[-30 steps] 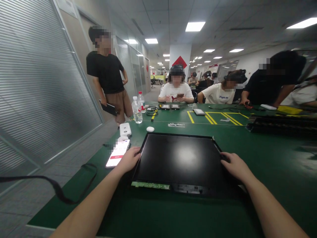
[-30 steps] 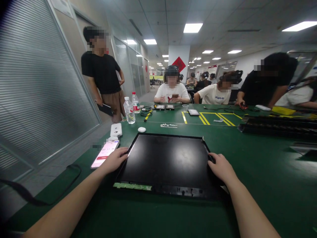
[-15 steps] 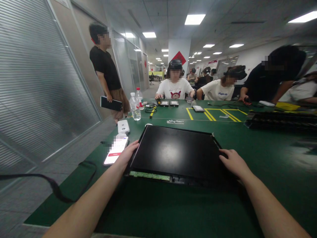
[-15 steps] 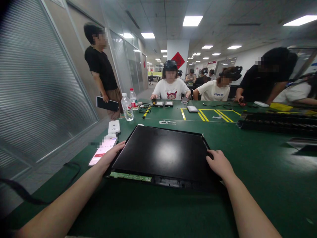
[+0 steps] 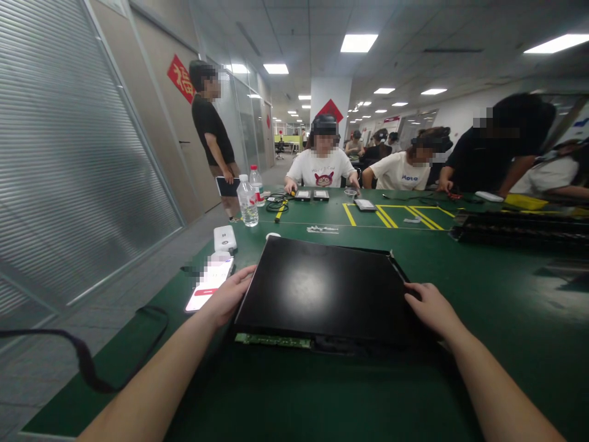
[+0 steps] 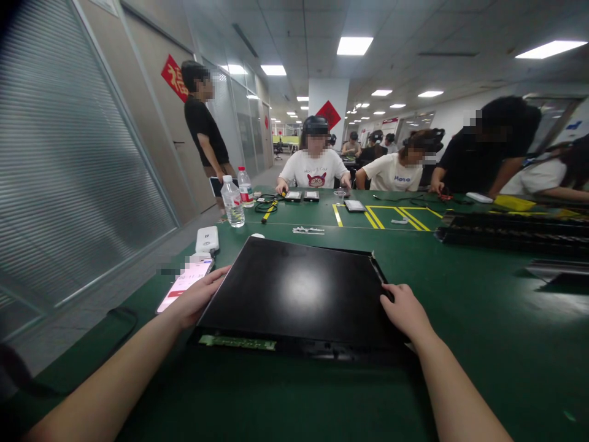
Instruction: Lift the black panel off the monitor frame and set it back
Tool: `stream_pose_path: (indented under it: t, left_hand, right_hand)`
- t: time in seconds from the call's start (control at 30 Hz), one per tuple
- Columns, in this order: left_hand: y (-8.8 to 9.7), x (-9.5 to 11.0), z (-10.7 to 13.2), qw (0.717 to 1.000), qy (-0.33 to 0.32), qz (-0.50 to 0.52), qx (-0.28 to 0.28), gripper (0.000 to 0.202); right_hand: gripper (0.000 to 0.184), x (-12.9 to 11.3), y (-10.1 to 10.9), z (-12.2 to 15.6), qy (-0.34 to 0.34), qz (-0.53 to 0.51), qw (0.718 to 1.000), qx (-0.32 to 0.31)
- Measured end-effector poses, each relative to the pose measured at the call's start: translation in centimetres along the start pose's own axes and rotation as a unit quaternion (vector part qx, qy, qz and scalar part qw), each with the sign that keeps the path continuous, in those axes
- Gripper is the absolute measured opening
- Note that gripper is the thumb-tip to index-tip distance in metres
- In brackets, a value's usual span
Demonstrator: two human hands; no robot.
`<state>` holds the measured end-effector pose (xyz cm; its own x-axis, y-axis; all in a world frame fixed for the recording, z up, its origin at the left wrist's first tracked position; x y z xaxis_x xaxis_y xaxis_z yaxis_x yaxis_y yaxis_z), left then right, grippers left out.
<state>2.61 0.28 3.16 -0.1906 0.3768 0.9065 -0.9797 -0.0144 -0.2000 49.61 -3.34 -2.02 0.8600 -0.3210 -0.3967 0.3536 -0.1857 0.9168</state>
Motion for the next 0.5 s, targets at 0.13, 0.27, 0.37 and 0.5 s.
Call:
stream_pose_path:
  t: [0.13,0.27,0.37,0.5]
  left_hand:
    - [0.19,0.26,0.04,1.0,-0.001,-0.001,0.006,0.046]
    - [0.46,0.62,-0.13,1.0,-0.019,-0.003,0.005,0.023]
    - [0.58,0.59,-0.1,0.999,-0.034,-0.02,-0.02,0.026]
    - [0.44,0.3,0.2,0.992,-0.074,-0.051,-0.084,0.057]
  right_hand:
    - [0.046,-0.08,0.14,0.14,-0.005,-0.001,1.0,0.0]
    - [0.044,0.24,0.11,0.03,-0.024,-0.005,1.0,-0.004]
    - [0.043,0.38,-0.09,-0.06,-0.02,-0.011,1.0,-0.004]
    - [0.041,0.42,-0.28,-0.06,-0.004,-0.007,1.0,0.012]
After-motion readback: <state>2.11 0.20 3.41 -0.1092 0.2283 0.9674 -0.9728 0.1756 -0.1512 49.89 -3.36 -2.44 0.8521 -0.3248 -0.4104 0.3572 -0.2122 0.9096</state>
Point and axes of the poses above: each hand's wrist, its own z-axis away from the middle knuckle, its own y-axis out of the back of the hand, x = y × z, the point moved 3 cm from there along -z, towards the middle knuckle, and after that the axes turned 1 degree about y, right-handed, at the moved point
